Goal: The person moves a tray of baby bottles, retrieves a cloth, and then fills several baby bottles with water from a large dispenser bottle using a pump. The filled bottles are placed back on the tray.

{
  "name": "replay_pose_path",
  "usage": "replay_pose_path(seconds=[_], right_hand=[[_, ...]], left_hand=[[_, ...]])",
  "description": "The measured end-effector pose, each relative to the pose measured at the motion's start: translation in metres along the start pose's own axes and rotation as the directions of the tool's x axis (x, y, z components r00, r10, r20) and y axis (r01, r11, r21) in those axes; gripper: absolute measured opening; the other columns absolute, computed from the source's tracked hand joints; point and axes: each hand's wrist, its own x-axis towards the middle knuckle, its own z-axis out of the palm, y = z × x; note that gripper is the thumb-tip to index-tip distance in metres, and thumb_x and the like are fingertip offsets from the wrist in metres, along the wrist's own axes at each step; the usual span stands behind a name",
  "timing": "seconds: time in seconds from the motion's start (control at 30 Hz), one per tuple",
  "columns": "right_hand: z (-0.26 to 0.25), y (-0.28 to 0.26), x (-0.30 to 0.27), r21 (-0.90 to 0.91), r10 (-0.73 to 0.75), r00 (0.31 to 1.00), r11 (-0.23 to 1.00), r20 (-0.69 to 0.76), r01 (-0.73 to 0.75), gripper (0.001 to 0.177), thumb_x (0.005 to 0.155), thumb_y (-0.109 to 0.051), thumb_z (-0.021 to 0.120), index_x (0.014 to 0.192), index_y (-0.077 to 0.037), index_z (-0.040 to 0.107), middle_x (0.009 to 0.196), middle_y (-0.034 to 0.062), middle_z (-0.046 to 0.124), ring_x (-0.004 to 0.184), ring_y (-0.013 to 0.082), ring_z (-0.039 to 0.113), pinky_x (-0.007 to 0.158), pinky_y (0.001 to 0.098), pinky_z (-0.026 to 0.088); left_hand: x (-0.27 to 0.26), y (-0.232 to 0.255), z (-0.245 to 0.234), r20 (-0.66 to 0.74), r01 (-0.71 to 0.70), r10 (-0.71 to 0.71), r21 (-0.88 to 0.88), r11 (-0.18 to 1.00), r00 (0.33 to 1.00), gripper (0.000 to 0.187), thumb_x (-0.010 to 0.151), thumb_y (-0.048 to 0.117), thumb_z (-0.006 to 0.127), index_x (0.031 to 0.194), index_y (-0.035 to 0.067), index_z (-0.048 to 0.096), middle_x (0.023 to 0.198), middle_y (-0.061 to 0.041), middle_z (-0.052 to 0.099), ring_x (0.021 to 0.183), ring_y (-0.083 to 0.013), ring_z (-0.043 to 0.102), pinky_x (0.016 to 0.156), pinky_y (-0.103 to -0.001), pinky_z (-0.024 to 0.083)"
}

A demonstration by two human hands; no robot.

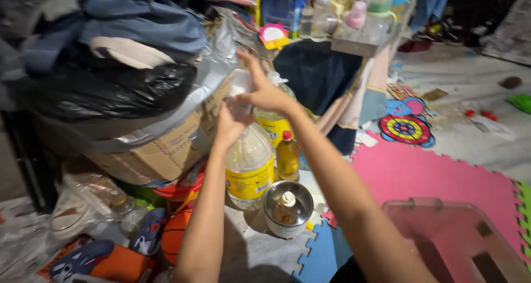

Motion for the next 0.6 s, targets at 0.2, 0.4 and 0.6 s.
replay_pose_path(seconds=[0.2,0.4,0.6], right_hand=[[0.04,-0.027,-0.023,-0.42,0.182,0.86,0.812,-0.476,-0.404,0.087,0.08,-0.044,0.091,0.148,-0.017,0.046,0.129,0.0255,0.054,0.119,0.0468,0.056,0.098,0.0499,0.048],[0.03,0.011,-0.033,-0.33,0.012,0.898,0.928,-0.439,-0.174,0.079,0.08,-0.042,0.088,0.141,-0.013,0.047,0.124,0.0212,0.065,0.114,0.0351,0.065,0.098,0.0436,0.054],[0.016,0.012,-0.033,-0.07,0.035,0.973,0.996,-0.227,-0.053,0.074,0.087,-0.029,0.087,0.146,-0.015,0.045,0.129,0.0137,0.064,0.116,0.0253,0.065,0.099,0.0374,0.055]], left_hand=[[-0.008,0.051,0.006,-0.023,-0.121,0.17,0.61,0.783,0.985,0.071,0.069,0.014,0.094,0.128,0.002,0.056,0.127,-0.017,0.06,0.117,-0.0296,0.062,0.096,-0.04,0.052],[-0.009,0.05,-0.009,0.312,-0.149,0.047,0.311,0.938,0.949,0.079,0.071,0.008,0.085,0.14,0.001,0.049,0.139,-0.015,0.06,0.13,-0.0295,0.058,0.106,-0.04,0.047],[-0.019,0.064,-0.02,0.22,0.183,-0.259,0.313,0.932,0.941,0.067,0.072,0.003,0.083,0.133,0.003,0.056,0.124,-0.007,0.066,0.114,-0.0205,0.065,0.094,-0.034,0.053]])
